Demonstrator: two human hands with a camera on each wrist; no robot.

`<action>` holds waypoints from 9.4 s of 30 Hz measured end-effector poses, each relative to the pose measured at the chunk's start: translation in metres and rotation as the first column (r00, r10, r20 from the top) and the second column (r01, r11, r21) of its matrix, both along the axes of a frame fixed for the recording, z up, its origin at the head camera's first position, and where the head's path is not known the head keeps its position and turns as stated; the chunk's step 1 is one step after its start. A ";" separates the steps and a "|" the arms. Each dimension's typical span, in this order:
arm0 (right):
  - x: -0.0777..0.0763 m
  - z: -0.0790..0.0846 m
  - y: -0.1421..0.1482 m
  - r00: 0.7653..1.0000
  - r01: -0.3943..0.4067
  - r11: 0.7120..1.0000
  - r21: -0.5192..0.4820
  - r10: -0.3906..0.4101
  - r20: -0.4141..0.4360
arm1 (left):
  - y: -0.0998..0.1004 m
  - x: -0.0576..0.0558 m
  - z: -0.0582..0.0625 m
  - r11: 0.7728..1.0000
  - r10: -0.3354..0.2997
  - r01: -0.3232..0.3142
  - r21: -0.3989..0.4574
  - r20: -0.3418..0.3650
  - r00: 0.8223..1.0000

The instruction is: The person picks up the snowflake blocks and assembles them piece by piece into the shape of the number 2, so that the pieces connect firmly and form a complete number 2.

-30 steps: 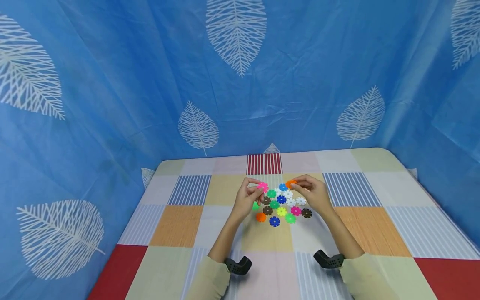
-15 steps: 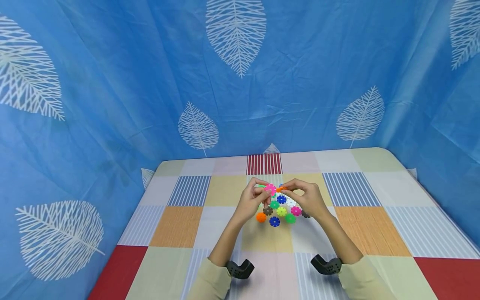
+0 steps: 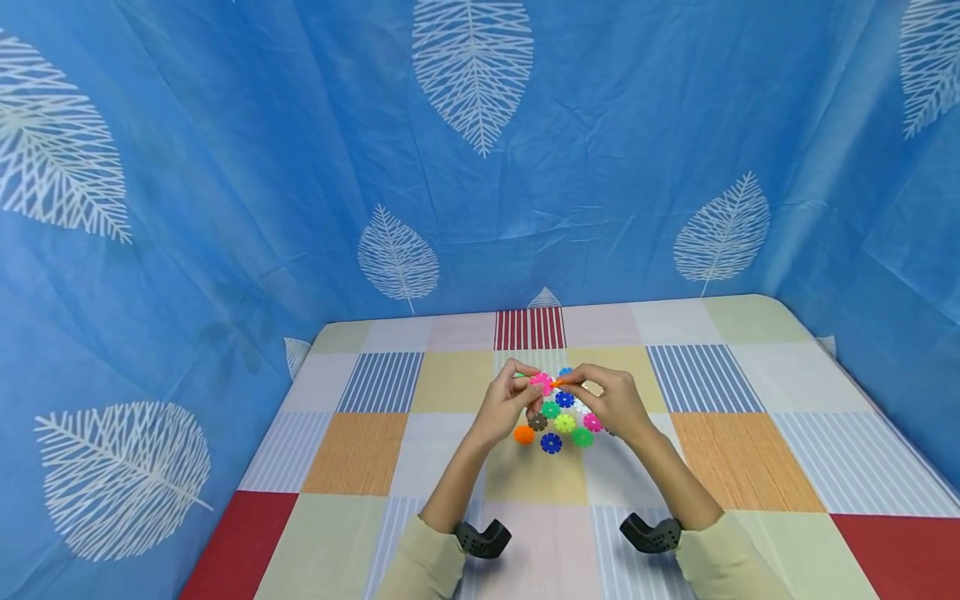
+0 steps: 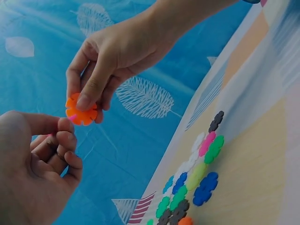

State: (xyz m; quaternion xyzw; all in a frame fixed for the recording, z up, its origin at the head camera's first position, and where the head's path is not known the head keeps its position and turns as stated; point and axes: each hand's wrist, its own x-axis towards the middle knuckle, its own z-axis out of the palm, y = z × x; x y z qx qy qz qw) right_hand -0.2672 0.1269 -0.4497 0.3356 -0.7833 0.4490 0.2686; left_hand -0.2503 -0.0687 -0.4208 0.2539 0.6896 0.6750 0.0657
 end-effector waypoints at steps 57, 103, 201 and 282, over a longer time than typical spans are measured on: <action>-0.026 -0.070 0.004 0.847 0.204 0.978 0.037 -0.195 0.495 | -0.011 -0.038 -0.092 0.999 0.008 -0.021 0.050 0.249 0.968; -0.012 -0.044 -0.009 0.784 -0.062 0.983 -0.173 0.155 0.601 | -0.011 -0.023 -0.059 0.984 0.139 -0.113 -0.140 0.193 0.971; -0.038 -0.076 -0.036 0.934 0.152 0.892 0.425 -0.270 0.232 | -0.027 -0.031 -0.073 0.952 0.230 -0.282 0.120 0.327 0.916; -0.003 -0.075 -0.048 0.917 0.070 0.962 0.265 -0.167 0.363 | -0.035 -0.041 -0.098 0.957 0.095 -0.206 0.202 0.454 0.886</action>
